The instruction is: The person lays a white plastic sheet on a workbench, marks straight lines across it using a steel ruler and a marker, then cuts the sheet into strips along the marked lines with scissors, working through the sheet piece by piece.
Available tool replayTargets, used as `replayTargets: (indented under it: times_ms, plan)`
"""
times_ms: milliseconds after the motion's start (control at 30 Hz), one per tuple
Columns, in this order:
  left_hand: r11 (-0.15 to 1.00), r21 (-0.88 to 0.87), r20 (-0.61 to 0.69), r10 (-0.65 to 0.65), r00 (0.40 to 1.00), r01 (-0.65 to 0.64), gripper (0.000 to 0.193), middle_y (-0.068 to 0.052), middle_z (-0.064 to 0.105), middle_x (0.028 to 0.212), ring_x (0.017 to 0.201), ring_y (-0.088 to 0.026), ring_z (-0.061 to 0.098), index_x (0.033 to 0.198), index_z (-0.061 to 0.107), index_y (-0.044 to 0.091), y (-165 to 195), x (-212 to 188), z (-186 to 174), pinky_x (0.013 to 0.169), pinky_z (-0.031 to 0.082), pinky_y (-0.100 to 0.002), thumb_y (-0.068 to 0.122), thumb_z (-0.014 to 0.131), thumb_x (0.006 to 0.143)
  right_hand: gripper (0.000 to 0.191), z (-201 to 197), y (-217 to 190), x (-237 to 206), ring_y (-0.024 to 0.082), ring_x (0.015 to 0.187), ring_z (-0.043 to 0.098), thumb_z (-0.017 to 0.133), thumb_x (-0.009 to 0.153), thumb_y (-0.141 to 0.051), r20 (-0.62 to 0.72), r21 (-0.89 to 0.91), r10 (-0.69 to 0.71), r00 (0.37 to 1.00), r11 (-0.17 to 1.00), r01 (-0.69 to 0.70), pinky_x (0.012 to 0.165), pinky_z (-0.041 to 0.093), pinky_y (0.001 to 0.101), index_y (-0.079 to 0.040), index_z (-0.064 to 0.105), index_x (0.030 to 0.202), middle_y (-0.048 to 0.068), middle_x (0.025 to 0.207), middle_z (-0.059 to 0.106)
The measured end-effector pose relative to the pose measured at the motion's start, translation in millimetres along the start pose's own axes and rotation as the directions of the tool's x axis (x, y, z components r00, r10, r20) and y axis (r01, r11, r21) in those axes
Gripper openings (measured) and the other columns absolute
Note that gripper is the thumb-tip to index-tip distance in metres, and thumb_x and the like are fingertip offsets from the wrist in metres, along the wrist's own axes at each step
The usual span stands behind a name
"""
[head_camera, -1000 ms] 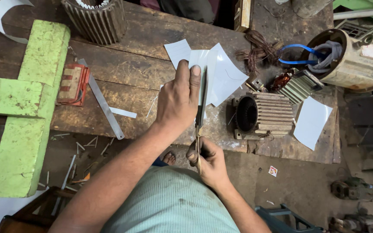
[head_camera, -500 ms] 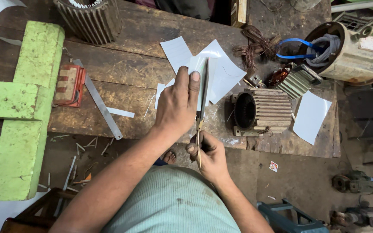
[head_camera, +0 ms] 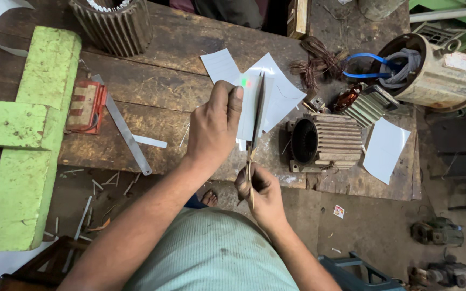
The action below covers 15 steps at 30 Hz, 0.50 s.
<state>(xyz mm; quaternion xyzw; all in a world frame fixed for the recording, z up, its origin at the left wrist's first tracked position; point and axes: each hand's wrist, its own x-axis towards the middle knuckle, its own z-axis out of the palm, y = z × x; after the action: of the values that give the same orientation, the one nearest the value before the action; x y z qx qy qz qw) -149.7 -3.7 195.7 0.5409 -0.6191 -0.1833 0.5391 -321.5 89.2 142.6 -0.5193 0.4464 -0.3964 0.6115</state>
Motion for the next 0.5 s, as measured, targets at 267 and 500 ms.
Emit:
replayTargets:
  times_ms: [267, 500]
  plan:
    - [0.99, 0.117, 0.041, -0.087, 0.995, 0.081, 0.023, -0.008, 0.06, 0.056, 0.044, -0.024, 0.066, 0.101, 0.05, 0.009, -7.9, 3.2, 3.1, 0.034, 0.047, -0.038, 0.028, 0.047, 0.113, 0.038, 1.1, 8.4, 11.6, 0.007, 0.065, 0.049, 0.076, 0.095, -0.034, -0.051, -0.074, -0.003, 0.999, 0.997, -0.001, 0.057, 0.042, 0.026, -0.005, 0.056, 0.082, -0.004, 0.069, 0.053]
    - [0.991, 0.103, -0.143, 0.101, 0.985, -0.087, 0.019, -0.014, 0.065, 0.07, 0.058, -0.034, 0.07, 0.103, 0.047, 0.008, -5.1, 13.9, -4.7, 0.045, 0.048, -0.044, 0.022, 0.052, 0.115, 0.048, -7.3, 11.8, -2.5, 0.008, 0.072, 0.053, 0.072, 0.093, -0.05, 0.01, -0.011, -0.045, 0.999, 0.999, 0.045, 0.063, 0.046, 0.0273, -0.004, 0.061, 0.095, -0.001, 0.08, 0.059]
